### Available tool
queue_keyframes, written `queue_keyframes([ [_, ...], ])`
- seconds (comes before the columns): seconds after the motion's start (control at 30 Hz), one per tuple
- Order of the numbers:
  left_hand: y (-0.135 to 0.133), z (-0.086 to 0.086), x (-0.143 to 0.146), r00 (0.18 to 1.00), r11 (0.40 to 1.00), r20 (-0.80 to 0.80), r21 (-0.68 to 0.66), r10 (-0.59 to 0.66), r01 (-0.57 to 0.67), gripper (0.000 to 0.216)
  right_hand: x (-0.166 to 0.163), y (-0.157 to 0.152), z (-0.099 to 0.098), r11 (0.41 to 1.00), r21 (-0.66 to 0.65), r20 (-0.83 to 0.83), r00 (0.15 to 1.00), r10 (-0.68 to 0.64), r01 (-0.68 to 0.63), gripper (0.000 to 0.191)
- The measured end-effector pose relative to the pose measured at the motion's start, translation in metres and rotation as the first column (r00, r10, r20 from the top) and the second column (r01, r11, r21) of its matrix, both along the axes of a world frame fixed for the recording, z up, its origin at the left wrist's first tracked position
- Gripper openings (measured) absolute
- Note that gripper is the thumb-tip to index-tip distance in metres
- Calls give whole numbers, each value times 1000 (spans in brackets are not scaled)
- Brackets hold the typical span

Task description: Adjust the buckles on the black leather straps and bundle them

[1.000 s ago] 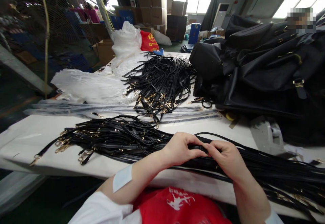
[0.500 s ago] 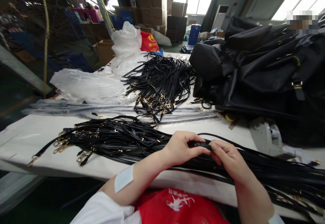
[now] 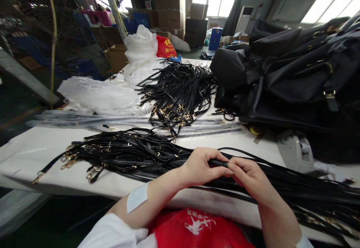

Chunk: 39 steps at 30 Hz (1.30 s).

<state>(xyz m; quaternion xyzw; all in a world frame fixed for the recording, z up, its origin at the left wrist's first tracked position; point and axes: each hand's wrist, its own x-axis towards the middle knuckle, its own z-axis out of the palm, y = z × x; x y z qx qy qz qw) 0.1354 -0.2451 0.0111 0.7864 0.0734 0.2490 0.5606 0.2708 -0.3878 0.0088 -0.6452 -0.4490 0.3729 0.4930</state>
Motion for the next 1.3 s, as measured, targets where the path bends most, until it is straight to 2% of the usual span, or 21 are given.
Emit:
queue_keyframes([
  [0.13,20,14,-14,999,1000,15,-5,28,-28,26,5,-1,1,997,-25,-100,992,75,-77,46],
  [0.23,37,24,-28,997,997,1,-6,72,-72,25,8,-5,3,993,-63,-92,992,91,-97,44],
  [0.37,59,30,-54,994,995,-50,40,96,-94,24,10,-9,6,982,-82,73,981,177,-171,37],
  [0.43,74,30,-73,972,973,-47,47,229,-226,31,13,-10,4,978,-119,206,960,191,-169,34],
  [0.5,92,30,-96,890,884,6,109,456,-454,41,19,-9,-2,981,-144,333,927,173,-132,34],
  [0.57,115,30,-120,743,713,70,231,666,-661,43,27,-5,-11,986,-138,437,888,140,-88,34],
  [0.6,126,30,-131,666,614,83,315,742,-724,38,31,-2,-16,990,-127,485,866,122,-68,34],
  [0.7,155,30,-154,481,336,123,568,868,-751,19,42,6,-28,1000,-29,614,789,21,-4,34],
  [0.73,161,29,-155,449,274,149,613,881,-741,17,44,9,-31,1000,13,641,767,-23,19,35],
  [0.77,164,27,-153,441,246,167,634,882,-733,16,45,11,-32,998,48,657,751,-59,36,35],
  [0.8,165,25,-148,459,256,165,647,873,-719,15,45,12,-33,996,74,664,743,-82,44,36],
  [0.93,158,6,-105,627,444,-26,729,779,-521,15,39,12,-29,997,70,675,737,-38,-13,31],
  [1.0,157,-7,-79,674,502,-113,758,730,-417,13,35,10,-26,997,59,687,727,-8,-45,28],
  [1.13,164,-33,-26,733,569,-232,784,640,-249,19,28,6,-25,995,38,693,720,37,-88,27],
  [1.3,179,-59,28,749,576,-330,814,574,-82,40,20,0,-26,994,-20,677,730,95,-110,24],
])
